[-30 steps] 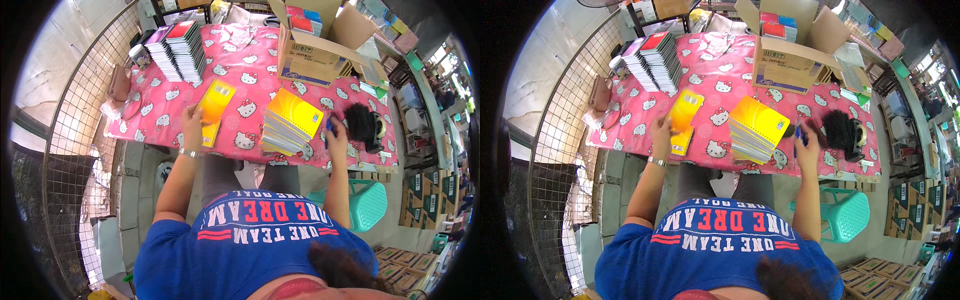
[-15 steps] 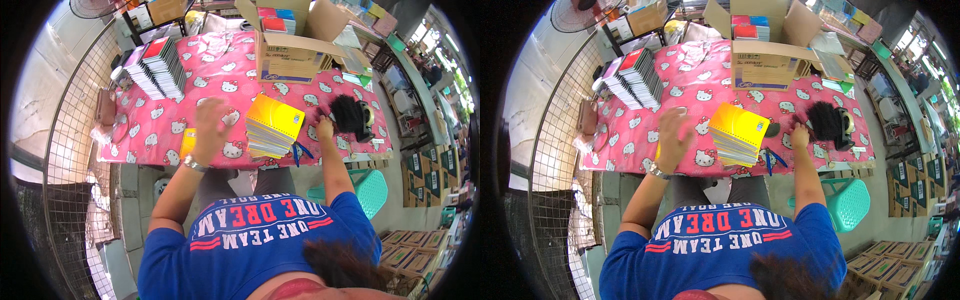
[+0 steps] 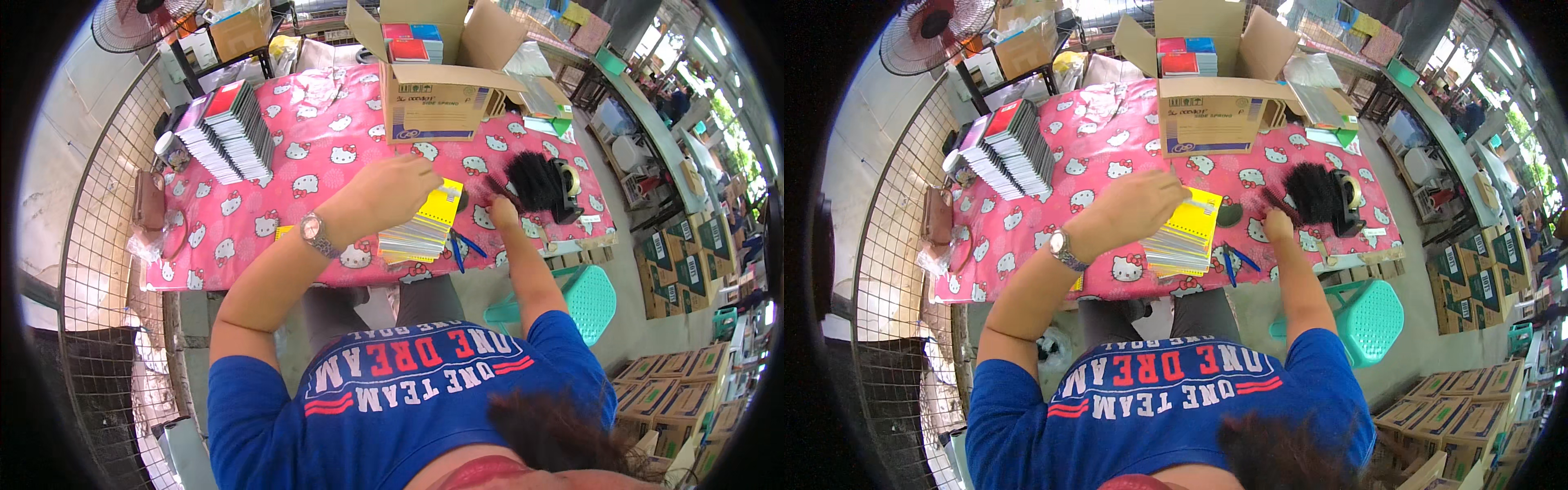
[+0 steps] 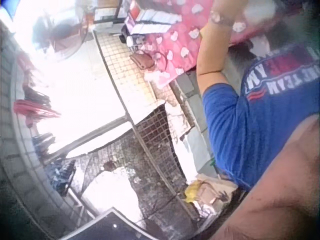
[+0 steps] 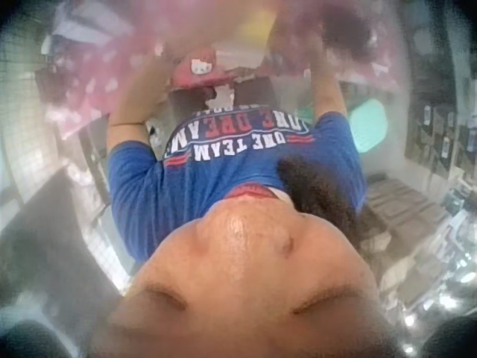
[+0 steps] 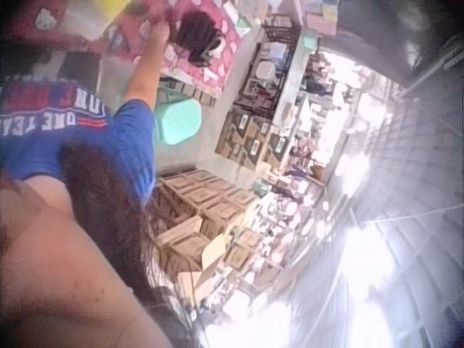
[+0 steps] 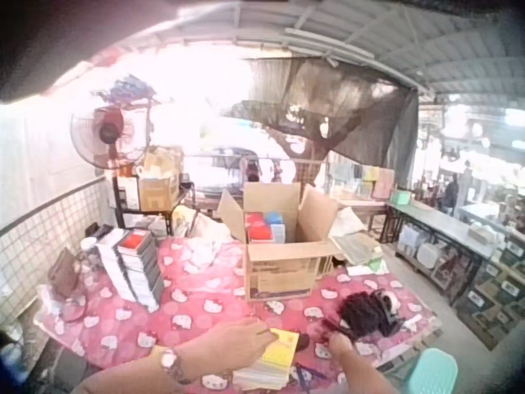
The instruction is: The person assembles small notebooks by threading spiral coils through the punched holes of paper stacks and yellow covers, then wipes the surfaces with a green sponge.
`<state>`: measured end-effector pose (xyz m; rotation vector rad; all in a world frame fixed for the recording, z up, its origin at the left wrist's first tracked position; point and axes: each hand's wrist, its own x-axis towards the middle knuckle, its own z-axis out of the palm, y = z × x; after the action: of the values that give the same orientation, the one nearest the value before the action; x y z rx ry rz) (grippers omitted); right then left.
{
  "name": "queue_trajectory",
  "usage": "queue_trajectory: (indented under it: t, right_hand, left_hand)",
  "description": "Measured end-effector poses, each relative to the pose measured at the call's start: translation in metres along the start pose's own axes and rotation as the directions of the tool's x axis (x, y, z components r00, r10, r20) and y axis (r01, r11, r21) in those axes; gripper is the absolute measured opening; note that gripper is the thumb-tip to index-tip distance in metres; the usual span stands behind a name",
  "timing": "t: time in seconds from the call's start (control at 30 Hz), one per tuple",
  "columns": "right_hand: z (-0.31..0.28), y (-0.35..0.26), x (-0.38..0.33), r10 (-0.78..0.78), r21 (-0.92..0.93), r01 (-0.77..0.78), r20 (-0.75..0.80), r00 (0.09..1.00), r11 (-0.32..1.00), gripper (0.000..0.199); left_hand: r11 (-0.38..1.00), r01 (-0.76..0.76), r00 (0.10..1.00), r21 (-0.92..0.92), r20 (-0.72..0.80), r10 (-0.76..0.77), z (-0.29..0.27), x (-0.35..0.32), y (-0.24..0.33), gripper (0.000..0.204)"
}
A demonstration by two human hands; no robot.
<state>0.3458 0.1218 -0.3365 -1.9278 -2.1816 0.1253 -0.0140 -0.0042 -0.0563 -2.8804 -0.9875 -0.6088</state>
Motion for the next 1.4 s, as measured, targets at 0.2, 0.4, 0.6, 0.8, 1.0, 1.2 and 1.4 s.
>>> queue_trajectory:
  t: [0.2, 0.4, 0.6, 0.8, 1.0, 1.2, 1.4]
  right_hand:
    - [-0.049, -0.023, 0.019, 0.052, 0.178, 0.001, -0.296, 0.954, 0.984, 0.023]
    - [-0.178, -0.12, -0.022, -0.007, 0.697, 0.182, -0.245, 0.969, 0.694, 0.022]
    - [-0.223, -0.173, -0.074, -0.328, 0.686, 0.523, -0.408, 0.852, 0.506, 0.02]
    - [-0.232, -0.187, -0.082, -0.339, 0.505, 0.59, -0.505, 0.794, 0.63, 0.02]
    - [-0.239, -0.195, -0.096, -0.337, 0.648, 0.515, -0.389, 0.857, 0.561, 0.018]
    - [-0.235, -0.186, -0.086, -0.326, 0.661, 0.484, -0.358, 0.875, 0.574, 0.019]
    - [-0.242, -0.176, -0.081, -0.364, 0.945, -0.022, 0.147, 0.92, 0.327, 0.031]
  left_hand:
    - [0.996, 0.069, 0.965, -0.054, -0.252, -0.08, 0.021, 0.01, -0.002, 0.015]
    - [0.991, 0.088, 0.948, -0.099, -0.298, -0.114, 0.021, 0.008, 0.001, 0.019]
    - [0.989, 0.104, 0.936, -0.103, -0.325, -0.132, 0.025, 0.011, 0.006, 0.017]
    - [0.992, 0.097, 0.933, -0.083, -0.34, -0.12, 0.025, 0.011, 0.007, 0.016]
    - [0.991, 0.122, 0.931, -0.055, -0.339, -0.133, 0.028, 0.013, 0.005, 0.014]
    - [0.99, 0.121, 0.926, -0.066, -0.352, -0.137, 0.026, 0.012, 0.007, 0.014]
    - [0.988, 0.141, 0.935, -0.067, -0.318, -0.156, 0.024, 0.013, 0.009, 0.016]
